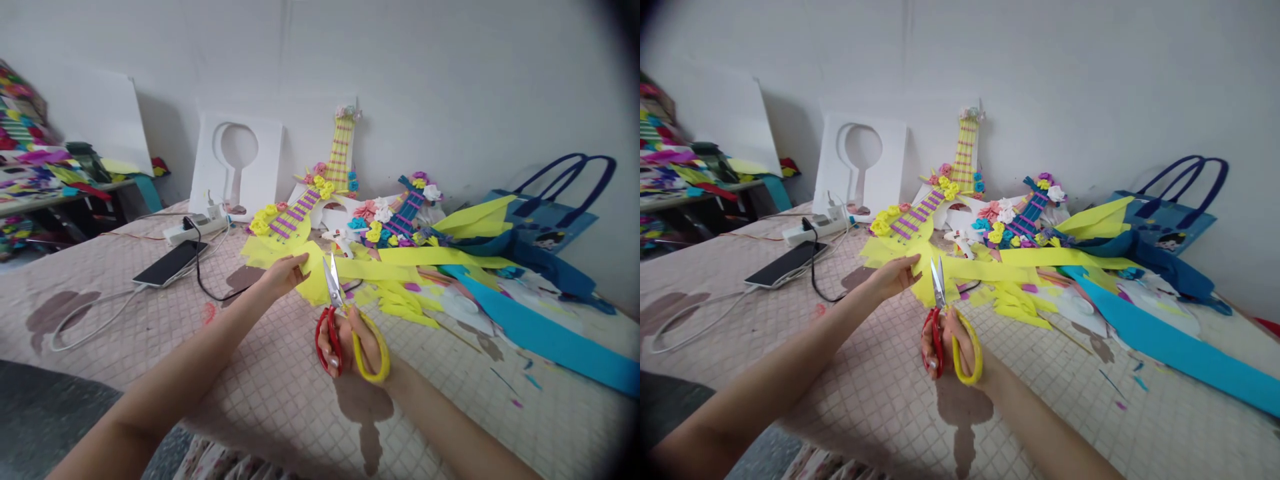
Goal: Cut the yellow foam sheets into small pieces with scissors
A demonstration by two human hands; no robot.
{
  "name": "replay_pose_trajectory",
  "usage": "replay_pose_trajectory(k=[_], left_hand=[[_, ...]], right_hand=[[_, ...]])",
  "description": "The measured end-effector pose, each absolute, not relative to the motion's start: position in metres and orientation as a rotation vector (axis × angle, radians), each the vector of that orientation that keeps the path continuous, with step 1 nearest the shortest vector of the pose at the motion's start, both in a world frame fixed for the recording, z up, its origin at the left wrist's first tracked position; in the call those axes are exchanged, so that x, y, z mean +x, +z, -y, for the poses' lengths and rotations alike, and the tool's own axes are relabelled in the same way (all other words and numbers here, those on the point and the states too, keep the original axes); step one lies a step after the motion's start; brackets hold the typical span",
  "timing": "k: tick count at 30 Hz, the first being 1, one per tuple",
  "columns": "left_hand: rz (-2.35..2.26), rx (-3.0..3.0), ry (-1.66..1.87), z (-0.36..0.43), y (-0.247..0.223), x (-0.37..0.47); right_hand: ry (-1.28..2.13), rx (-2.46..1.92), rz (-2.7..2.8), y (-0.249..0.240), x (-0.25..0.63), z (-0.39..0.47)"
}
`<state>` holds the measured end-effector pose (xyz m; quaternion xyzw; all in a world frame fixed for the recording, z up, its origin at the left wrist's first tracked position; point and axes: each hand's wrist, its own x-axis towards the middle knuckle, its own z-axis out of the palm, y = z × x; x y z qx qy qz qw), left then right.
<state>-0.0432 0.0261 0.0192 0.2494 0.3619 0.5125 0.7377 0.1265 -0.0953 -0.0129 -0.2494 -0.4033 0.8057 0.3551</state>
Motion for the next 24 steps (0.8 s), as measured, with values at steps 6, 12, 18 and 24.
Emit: replay_pose_trajectory(k=[6,12,18,24], left_hand=[[-0.787,0.514,1.144,-0.0248,0.024,-0.0454],[-0.772,0.508,1.148,-0.024,0.0247,-0.0453],[-0.755,0.557,1.137,-0.0232,0.0221,-0.0447],[-0.679,0.716,1.108,-0.0234,0.0165,-0.0438]], right_hand=[[2.14,-0.607,1.008,-0.0219,0.1266,0.0922],[2.127,-0.561,1.003,-0.0242,0.1267,0.0897],[2.135,-0.564,0.96,-0.0235,0.1271,0.0908],[2.121,-0.539,0.957,-0.0177,0.1261,0.0914]])
